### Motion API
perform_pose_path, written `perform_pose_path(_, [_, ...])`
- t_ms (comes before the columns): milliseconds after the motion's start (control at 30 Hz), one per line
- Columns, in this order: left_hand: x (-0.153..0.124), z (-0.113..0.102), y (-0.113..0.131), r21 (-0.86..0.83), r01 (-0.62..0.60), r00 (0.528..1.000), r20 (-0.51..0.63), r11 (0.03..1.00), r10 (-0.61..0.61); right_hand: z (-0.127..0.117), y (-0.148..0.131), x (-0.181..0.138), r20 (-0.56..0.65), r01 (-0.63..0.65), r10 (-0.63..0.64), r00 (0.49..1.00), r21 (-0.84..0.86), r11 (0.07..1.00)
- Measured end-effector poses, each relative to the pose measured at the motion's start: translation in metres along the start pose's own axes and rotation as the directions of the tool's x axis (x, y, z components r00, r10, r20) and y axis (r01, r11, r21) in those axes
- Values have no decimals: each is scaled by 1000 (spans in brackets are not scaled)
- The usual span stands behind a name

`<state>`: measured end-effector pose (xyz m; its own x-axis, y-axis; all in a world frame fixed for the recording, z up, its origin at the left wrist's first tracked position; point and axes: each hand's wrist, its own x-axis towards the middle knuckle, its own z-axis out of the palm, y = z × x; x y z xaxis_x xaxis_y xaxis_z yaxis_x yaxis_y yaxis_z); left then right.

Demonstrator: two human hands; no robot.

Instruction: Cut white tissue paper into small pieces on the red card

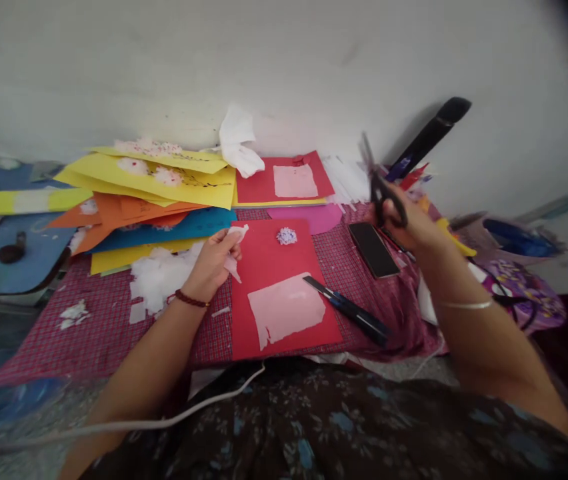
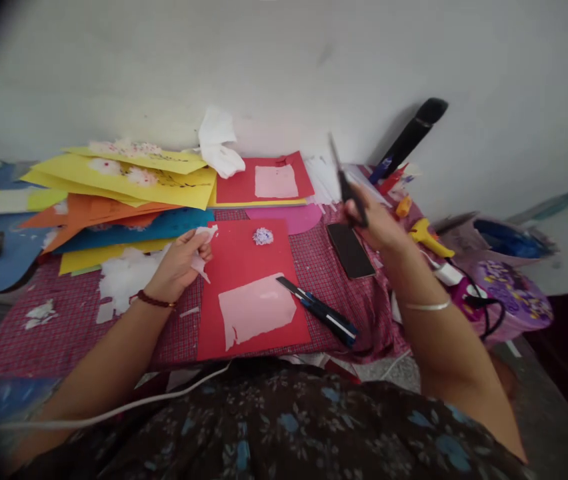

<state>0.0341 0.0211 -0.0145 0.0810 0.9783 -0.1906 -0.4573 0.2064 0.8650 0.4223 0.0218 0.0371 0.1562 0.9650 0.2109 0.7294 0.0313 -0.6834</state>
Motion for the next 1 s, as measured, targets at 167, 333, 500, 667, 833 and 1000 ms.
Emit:
perform_pose_path(167, [-4,1,6,1,-54,998,22,999,54,63,-61,-120,600,-375,-148,786,653,658])
perform_pose_path(333, [-9,3,3,4,-47,999,21,999,47,100,-80,-136,679,-480,-193,708,664,574])
perform_pose_path(500, [-11,5,0,10,-16,1000,-26,1000,16,116,-87,-118,694,-506,-219,686,671,542])
perform_pose_path(667, [-9,5,-1,58,15,998,-56,998,-12,123,-87,-112,689,-484,-230,688,671,561])
perform_pose_path(833, [-9,4,-3,103,9,995,-98,995,1,126,-85,-108,697,-435,-197,689,615,657])
perform_pose_path(1000, [-11,5,0,154,24,995,-104,988,-8,128,-87,-107,653,-313,-229,722,604,733])
